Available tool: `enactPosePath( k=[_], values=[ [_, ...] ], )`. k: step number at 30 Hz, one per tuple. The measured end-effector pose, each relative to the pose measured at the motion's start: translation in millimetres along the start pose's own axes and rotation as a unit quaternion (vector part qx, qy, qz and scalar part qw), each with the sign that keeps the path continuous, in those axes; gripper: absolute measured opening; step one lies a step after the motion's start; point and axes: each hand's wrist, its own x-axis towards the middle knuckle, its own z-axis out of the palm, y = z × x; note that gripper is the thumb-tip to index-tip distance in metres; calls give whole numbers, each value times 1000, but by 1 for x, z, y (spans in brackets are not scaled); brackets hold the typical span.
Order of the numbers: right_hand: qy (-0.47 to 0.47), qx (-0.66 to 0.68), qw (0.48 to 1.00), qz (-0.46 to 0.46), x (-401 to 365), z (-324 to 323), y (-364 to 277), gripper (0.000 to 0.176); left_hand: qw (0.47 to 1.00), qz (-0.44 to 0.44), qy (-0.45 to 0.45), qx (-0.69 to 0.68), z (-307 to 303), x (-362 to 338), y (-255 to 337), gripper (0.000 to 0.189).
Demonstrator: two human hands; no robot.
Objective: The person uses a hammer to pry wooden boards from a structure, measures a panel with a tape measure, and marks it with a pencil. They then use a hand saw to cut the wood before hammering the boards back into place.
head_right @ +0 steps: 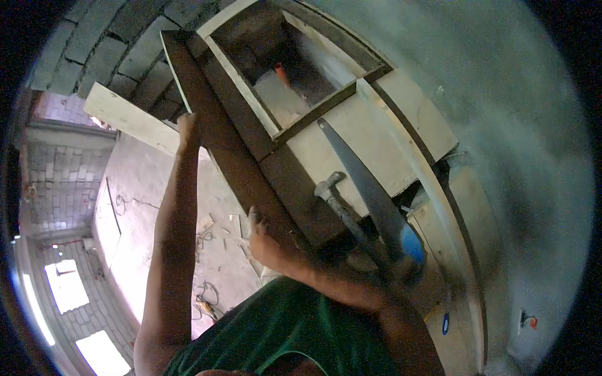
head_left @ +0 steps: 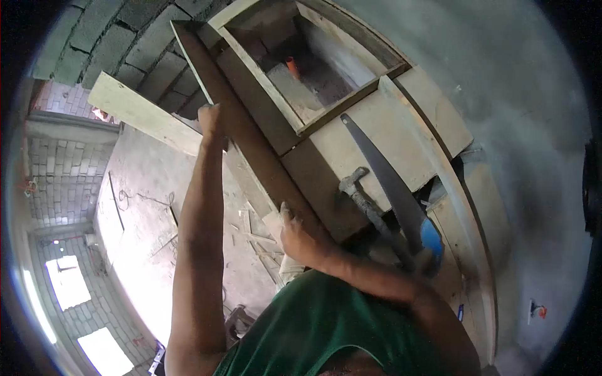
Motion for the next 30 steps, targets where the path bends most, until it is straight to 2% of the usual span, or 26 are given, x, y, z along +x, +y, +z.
enactPosePath(
  k=[1, 2, 3, 4, 5, 6, 7, 10, 11, 12, 14, 15, 16, 18, 19, 22, 23, 24, 25, 27, 28, 29, 30],
  values=[
    [-93, 34, 993, 63, 2, -4, 2, 48, 999, -25, 23, -18, 9, -1, 6, 21],
    [-95, 29, 993, 62, 3, -6, 6, 48, 997, -49, 48, -34, 14, 0, 10, 20],
    [-71, 43, 995, 49, 4, -7, 11, 48, 982, -136, 64, -117, 18, 2, 13, 18],
    [-50, 60, 996, 41, 0, -5, 13, 48, 982, -134, 58, -121, 22, -1, 16, 18],
    [-53, 62, 996, 46, -6, 1, 15, 48, 936, -239, 19, -259, 12, -1, 24, 19],
    [-41, 60, 997, 34, -6, 9, 20, 48, 858, -336, -13, -387, 1, 2, 28, 20],
    [-30, 59, 998, 19, -5, 14, 21, 48, 940, -210, 31, -266, 34, -3, 6, 23],
    [-29, 63, 997, 24, -4, 16, 21, 50, 951, -209, 73, -217, 42, -5, -1, 22],
    [-25, 65, 997, 19, -4, 17, 20, 50, 951, -230, 49, -203, 4, -1, 21, 20],
    [-38, 40, 998, 18, -6, 18, 20, 51, 951, -228, 54, -200, 2, 0, 22, 20],
    [-56, 14, 998, 14, -3, 14, 19, 53, 970, -173, 64, -160, 4, -5, 22, 19],
    [-80, 15, 996, 34, -2, 5, 13, 54, 985, -135, 29, -108, -27, -3, 40, 17],
    [-106, 15, 993, 53, -5, 0, 8, 54, 984, -142, 26, -107, -18, -7, 38, 17],
    [-81, 46, 994, 50, -8, 3, 11, 54, 920, -333, 60, -200, 3, 5, 33, 9],
    [-52, 77, 994, 49, -7, 4, 13, 55, 997, -39, 30, 55, 2, -1, 24, 9],
    [-41, 31, 998, 37, -8, 8, 17, 56, 999, 5, 29, -22, 3, 2, 17, 13],
    [-45, 32, 998, 44, -8, 9, 17, 56, 983, -84, 30, -160, 12, 1, 11, 14],
    [-47, 22, 998, 31, -8, 8, 12, 61, 939, -178, 29, -292, 21, -5, 6, 15],
    [-49, 12, 999, 16, -7, 9, 8, 65, 929, -165, 47, -327, 27, -16, -2, 16],
    [-72, 23, 997, 16, -5, 20, -4, 70, 918, -149, 68, -361, 1, -30, 2, 17],
    [-89, 34, 995, 16, -2, 23, -9, 75, 830, -290, 41, -475, -16, -39, 9, 18],
    [-123, 44, 991, 2, 5, 14, -14, 81, 708, -415, 14, -571, -23, -39, 11, 18],
    [-119, 44, 992, 1, 8, 17, -11, 81, 710, -411, 15, -572, -21, -36, 10, 18]
  ],
)
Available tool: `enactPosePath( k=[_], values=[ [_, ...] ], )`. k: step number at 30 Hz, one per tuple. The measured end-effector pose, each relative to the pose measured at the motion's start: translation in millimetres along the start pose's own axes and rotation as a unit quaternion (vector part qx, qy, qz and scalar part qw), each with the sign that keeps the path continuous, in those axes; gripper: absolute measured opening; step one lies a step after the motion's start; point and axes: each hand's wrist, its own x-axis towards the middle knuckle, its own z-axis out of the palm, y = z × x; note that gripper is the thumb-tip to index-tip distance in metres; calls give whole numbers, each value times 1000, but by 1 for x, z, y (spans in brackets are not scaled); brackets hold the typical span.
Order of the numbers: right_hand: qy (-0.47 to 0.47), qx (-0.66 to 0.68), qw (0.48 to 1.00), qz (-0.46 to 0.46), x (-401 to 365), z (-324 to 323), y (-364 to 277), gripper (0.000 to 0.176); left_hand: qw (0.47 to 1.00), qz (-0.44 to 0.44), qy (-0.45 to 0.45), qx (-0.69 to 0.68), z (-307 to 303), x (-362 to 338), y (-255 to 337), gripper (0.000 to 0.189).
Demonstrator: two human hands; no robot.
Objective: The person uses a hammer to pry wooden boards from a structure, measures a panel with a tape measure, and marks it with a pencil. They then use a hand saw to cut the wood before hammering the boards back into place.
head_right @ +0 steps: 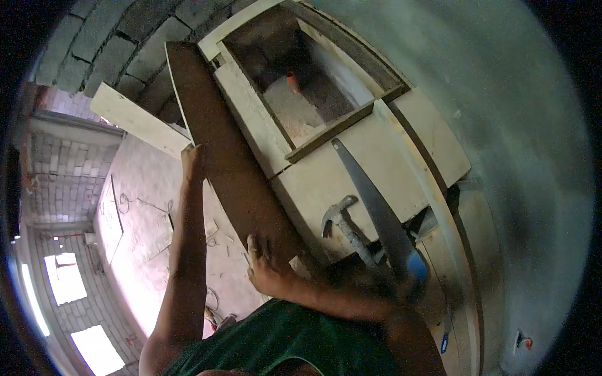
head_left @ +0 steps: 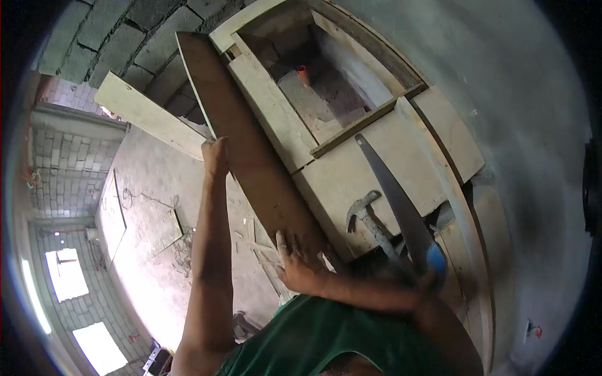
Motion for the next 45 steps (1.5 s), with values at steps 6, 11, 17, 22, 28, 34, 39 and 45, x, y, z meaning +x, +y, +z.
enactPosePath(
  k=[6, 11, 17, 22, 28, 34, 39, 45],
  values=[
    [40, 65, 997, -8, -3, -7, 5, 73, 955, 215, 21, 203, -4, 31, -30, 15],
    [19, -4, 1000, 9, -5, -12, 19, 67, 967, 140, 70, 204, 21, 0, -6, 21],
    [37, -46, 997, 44, -15, 1, 25, 57, 948, 224, 5, 227, 16, 36, -62, 23],
    [-71, -32, 992, 104, -20, 8, 34, 52, 755, 369, -25, 541, 13, 66, -114, 24],
    [112, -49, 992, -13, -25, 21, 51, 52, 974, 123, 22, 190, 30, 20, -80, 28],
    [33, -70, 996, -38, -23, 1, 30, 57, 969, 157, 101, 164, 26, 7, -46, 20],
    [29, -82, 996, 19, -7, 29, 20, 63, 996, 48, 15, 69, 25, 16, -44, 14],
    [22, -49, 998, 19, -7, 18, 36, 60, 988, 95, -6, 125, 47, 9, -67, 12]
  ],
)
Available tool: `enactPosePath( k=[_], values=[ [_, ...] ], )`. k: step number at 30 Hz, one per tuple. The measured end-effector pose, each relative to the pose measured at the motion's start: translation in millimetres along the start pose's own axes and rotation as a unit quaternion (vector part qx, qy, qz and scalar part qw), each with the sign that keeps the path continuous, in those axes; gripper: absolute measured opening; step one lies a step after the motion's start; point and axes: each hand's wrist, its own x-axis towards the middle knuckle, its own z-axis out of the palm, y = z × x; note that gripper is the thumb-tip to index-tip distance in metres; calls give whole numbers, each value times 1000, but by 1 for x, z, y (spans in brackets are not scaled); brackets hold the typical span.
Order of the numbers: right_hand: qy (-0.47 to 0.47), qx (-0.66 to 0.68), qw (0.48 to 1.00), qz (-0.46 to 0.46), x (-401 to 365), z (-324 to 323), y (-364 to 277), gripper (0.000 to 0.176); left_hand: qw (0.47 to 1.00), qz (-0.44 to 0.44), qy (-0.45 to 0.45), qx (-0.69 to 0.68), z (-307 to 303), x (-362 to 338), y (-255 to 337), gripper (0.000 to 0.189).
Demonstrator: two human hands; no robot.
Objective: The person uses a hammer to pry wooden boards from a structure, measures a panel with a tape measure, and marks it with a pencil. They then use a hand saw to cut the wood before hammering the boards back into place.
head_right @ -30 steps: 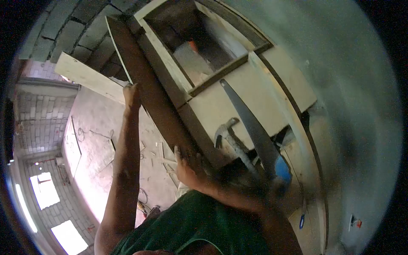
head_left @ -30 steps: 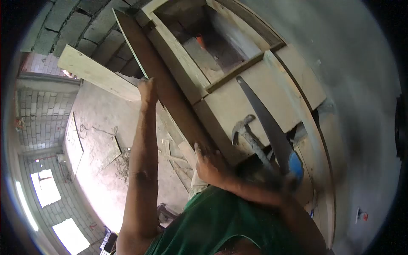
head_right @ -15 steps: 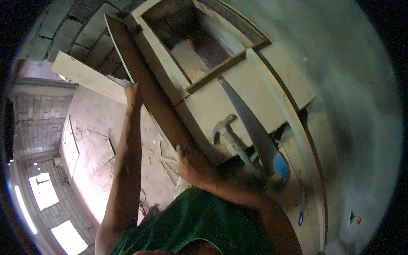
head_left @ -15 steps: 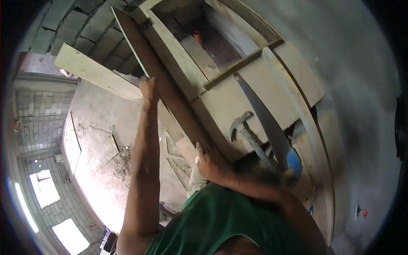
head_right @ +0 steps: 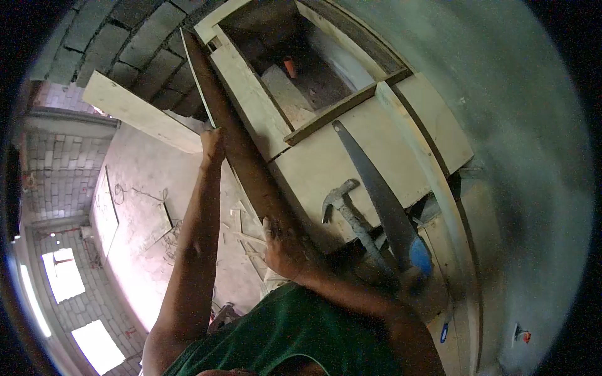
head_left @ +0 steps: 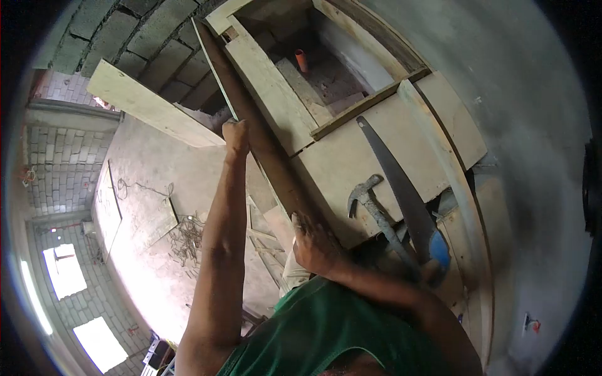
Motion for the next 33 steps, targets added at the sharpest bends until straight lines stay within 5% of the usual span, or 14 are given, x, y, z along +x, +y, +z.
enactPosePath(
  k=[1, 4, 14, 17, 20, 23, 30, 32, 33],
  values=[
    [-2, 0, 1000, 0, -1, 2, 3, 60, 996, -81, 19, -11, -1, -4, 9, 12],
    [16, 1, 1000, -27, -2, 7, 8, 59, 993, -61, 5, -101, 0, 2, -17, 13],
    [34, 18, 999, -19, -13, 3, 11, 58, 995, -92, 13, -27, -1, -13, 13, 17],
    [57, 33, 997, -27, -9, 14, 21, 57, 998, -16, 6, -62, 6, -2, -6, 17],
    [95, 62, 993, -41, 1, 20, 31, 56, 990, 99, -4, 97, 11, 12, -10, 18],
    [105, 88, 989, -49, 7, 19, 36, 57, 998, -52, -1, -30, 23, 22, -15, 21],
    [89, 67, 993, -40, 11, 17, 39, 59, 998, -56, -5, 10, 26, 19, -14, 23],
    [82, 71, 994, -19, 13, 13, 39, 59, 997, 44, 28, 54, 27, 33, -44, 16],
    [75, 76, 994, -1, 11, 9, 40, 58, 970, 145, -68, 183, 20, 53, -93, 16]
  ],
)
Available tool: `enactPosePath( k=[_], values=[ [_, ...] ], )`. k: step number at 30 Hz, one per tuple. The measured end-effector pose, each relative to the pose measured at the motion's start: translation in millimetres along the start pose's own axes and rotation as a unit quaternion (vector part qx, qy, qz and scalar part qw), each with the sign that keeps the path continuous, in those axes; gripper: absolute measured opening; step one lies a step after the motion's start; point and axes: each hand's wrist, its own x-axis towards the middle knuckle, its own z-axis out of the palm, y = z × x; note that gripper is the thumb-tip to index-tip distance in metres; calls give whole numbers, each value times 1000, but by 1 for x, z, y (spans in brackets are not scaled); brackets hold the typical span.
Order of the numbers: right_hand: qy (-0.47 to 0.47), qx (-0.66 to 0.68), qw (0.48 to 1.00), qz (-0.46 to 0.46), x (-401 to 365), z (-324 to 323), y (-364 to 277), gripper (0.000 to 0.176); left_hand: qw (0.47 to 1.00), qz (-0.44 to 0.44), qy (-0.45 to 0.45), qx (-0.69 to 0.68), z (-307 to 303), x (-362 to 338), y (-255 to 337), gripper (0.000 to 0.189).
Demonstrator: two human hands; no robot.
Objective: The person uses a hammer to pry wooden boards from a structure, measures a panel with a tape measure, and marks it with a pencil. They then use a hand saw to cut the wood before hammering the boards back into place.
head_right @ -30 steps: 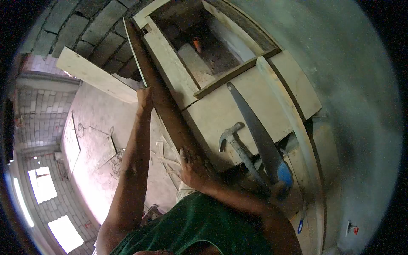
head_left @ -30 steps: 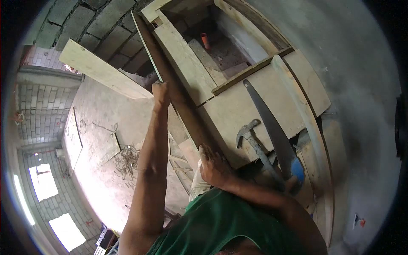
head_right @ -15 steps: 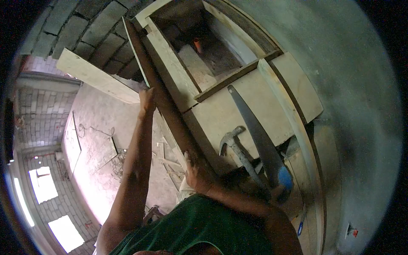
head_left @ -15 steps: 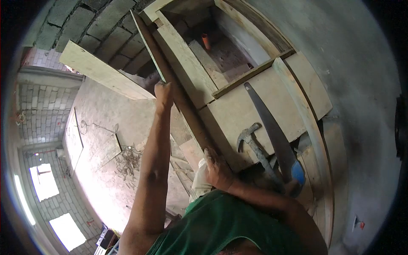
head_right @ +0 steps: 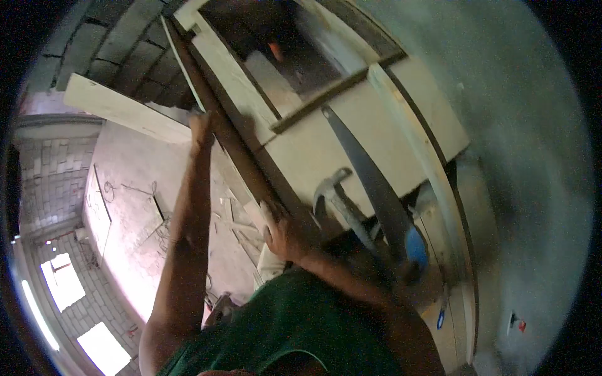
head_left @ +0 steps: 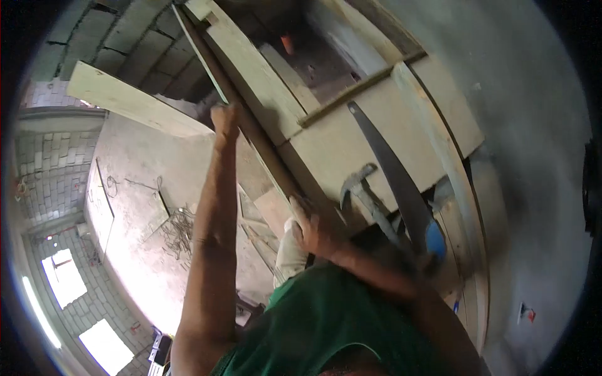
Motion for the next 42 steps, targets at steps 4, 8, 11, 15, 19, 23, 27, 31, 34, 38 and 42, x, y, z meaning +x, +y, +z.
enactPosePath(
  k=[4, 8, 11, 15, 19, 23, 27, 31, 34, 38, 42],
  values=[
    [46, 263, 961, 72, -18, -40, 35, 48, 986, -92, 3, -140, -17, -8, 43, 23],
    [162, 253, 913, 276, -55, -96, 73, 42, 962, -143, 48, -230, -26, -17, 92, 21],
    [141, 240, 911, 303, -76, -97, 83, 38, 971, -105, 38, -211, -26, -17, 88, 20],
    [104, 151, 946, 266, -70, -91, 61, 30, 966, -65, 34, -246, -16, -16, 69, 21],
    [199, 52, 959, 196, -71, -87, 83, 22, 971, -81, 12, -225, -4, -7, 29, 22],
    [221, 10, 956, 192, -80, -96, 91, 20, 950, 259, 81, 154, 1, -10, 34, 27],
    [194, -17, 960, 201, -87, -88, 101, 23, 999, 3, 30, -16, 1, -12, 38, 26],
    [155, 21, 958, 241, -80, -85, 93, 33, 992, -43, 64, -101, -2, -19, 60, 21],
    [134, -67, 966, 213, -75, -84, 92, 43, 923, -239, 68, -294, -12, -21, 90, 10],
    [137, -136, 964, 184, -75, -79, 90, 50, 877, -262, 28, -401, -9, -14, 68, 12],
    [57, -201, 942, 261, -75, -75, 92, 53, 890, -244, -34, -383, -20, -14, 69, 11]
  ],
)
